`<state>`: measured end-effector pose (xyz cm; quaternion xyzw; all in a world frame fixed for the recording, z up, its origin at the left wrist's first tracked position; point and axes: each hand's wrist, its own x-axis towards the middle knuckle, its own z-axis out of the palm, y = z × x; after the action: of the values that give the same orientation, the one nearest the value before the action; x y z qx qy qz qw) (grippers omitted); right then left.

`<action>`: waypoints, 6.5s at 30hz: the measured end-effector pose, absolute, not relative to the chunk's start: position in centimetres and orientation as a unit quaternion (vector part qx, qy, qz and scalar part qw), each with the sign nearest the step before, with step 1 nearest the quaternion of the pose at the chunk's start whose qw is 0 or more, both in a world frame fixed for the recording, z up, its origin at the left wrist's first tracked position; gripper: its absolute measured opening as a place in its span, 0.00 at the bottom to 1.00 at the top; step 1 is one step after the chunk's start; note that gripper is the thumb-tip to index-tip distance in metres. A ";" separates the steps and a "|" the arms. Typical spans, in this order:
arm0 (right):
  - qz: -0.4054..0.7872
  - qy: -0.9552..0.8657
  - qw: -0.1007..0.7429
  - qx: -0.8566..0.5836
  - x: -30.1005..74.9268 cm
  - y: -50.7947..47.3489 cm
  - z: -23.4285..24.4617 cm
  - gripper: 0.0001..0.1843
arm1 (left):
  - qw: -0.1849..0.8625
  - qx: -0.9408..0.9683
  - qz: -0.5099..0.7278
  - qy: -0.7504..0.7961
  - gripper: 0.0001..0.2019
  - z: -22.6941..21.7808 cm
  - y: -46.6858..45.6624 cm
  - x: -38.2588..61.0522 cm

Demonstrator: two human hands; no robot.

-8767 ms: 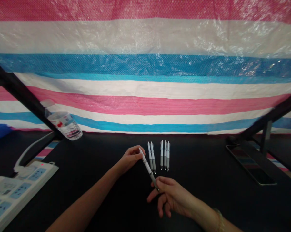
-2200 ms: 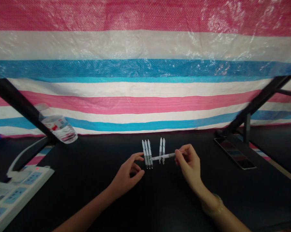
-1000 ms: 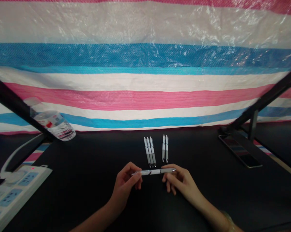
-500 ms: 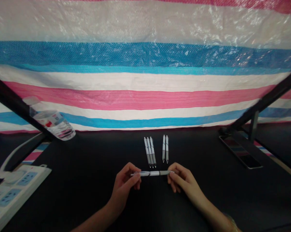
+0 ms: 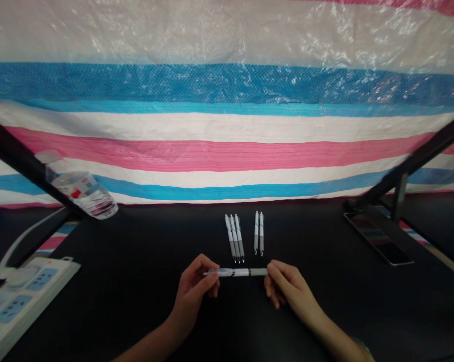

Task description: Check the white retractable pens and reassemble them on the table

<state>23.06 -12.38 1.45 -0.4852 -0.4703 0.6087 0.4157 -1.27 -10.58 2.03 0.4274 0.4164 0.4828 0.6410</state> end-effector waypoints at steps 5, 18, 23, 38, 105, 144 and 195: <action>0.620 -0.446 0.430 -0.482 23.0 -12.3 1.5 0.24 | 0.643 0.424 0.481 0.420 0.11 2.0 -10.6 -1.3; 0.653 -0.385 0.462 -0.460 23.2 -12.2 1.2 0.17 | 0.629 0.418 0.498 0.425 0.11 1.8 -10.6 -1.4; 0.651 -0.351 0.517 -0.431 23.6 -12.4 1.6 0.14 | 0.607 0.410 0.520 0.439 0.11 2.0 -10.3 -1.7; 0.614 -0.308 0.578 -0.440 23.8 -12.8 1.3 0.12 | 0.601 0.383 0.543 0.444 0.12 2.2 -10.2 -1.8; 0.394 -0.672 0.403 -0.480 23.1 -13.8 1.9 0.10 | 0.624 0.490 0.460 0.398 0.12 1.9 -11.1 -1.5; 0.463 -0.734 0.233 -0.439 21.5 -13.8 3.4 0.19 | 0.663 0.441 0.492 0.353 0.08 1.8 -9.8 -0.3; 0.439 -0.734 0.227 -0.465 21.8 -13.8 3.0 0.17 | 0.632 0.438 0.445 0.458 0.29 3.6 -8.4 -0.5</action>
<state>21.79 -13.76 3.01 -0.4653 -0.7344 0.4390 0.2268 -0.46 -8.44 3.60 0.4384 0.4582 0.4455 0.6320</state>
